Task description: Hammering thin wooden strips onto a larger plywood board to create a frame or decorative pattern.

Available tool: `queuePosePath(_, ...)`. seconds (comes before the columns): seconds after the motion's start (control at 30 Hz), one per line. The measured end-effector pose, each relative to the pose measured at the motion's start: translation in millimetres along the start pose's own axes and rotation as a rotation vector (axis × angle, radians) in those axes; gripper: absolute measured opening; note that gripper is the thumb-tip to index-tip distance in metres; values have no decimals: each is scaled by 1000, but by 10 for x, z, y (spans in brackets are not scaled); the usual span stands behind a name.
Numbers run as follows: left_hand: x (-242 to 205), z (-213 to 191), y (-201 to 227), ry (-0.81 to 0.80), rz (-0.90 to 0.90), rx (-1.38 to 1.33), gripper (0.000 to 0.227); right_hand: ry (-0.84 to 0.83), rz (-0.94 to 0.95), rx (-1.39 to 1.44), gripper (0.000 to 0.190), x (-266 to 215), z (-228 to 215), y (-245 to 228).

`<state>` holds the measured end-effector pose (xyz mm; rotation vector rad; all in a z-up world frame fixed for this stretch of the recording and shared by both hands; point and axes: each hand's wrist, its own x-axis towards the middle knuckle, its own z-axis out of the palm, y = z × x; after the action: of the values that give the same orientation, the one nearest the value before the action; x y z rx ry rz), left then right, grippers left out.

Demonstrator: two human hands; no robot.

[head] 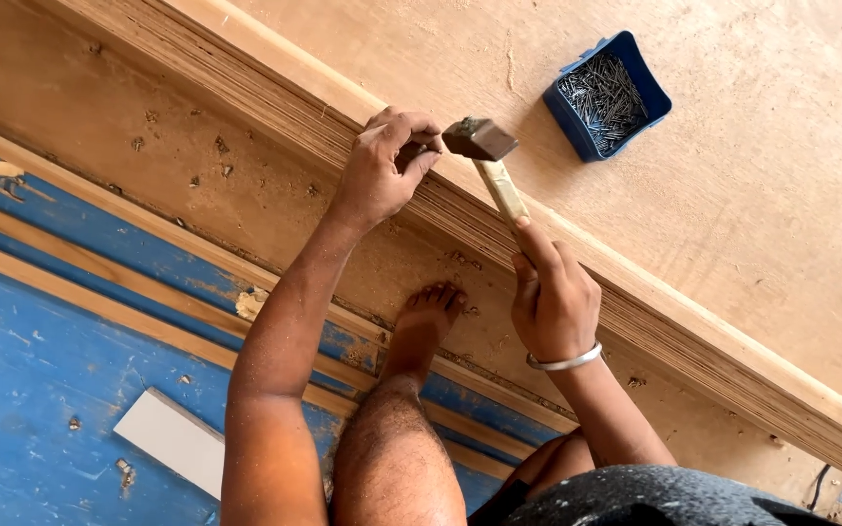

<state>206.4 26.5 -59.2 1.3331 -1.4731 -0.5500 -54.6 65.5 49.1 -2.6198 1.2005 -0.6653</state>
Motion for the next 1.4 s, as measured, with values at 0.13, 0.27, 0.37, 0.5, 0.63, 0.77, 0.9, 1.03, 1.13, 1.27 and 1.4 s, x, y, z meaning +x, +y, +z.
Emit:
queuePosePath(0.13, 35, -14, 30, -39, -93, 37, 32, -104, 39, -146, 41, 36, -13, 29)
queuePosePath(0.27, 0, 20, -58, -40, -56, 18, 33, -90, 36, -125, 42, 60, -83, -44)
queuePosePath(0.37, 3, -11, -46, -26, 39, 65, 38, -197, 74, -194, 43, 0, -30, 94)
queuePosePath(0.5, 50, -189, -169, -175, -5, -64, 45, -261, 154, -175, 45, -124, -200, 87)
queuePosePath(0.63, 142, -509, -256, -106, 461, 408, 40, -314, 192, -245, 47, -205, -381, -32)
queuePosePath(0.77, 103, -543, -316, -79, 391, 350, 36, -279, 225, -168, 50, -234, -392, -78)
queuePosePath(0.9, 70, -525, -259, -38, 360, 287, 31, -266, 298, -81, 46, -225, -372, -75)
queuePosePath(1.03, 86, -520, -198, -12, 333, 221, 24, -312, 449, -42, 46, -206, -392, -86)
queuePosePath(1.13, 88, -503, -208, 10, 354, 227, 21, -295, 500, 35, 48, -213, -415, -92)
queuePosePath(1.27, 88, -455, -274, 53, 383, 228, 16, -256, 569, 226, 47, -319, -412, 42)
queuePosePath(1.4, 71, -425, -332, 69, 386, 228, 15, -147, 435, 236, 46, -331, -523, 167)
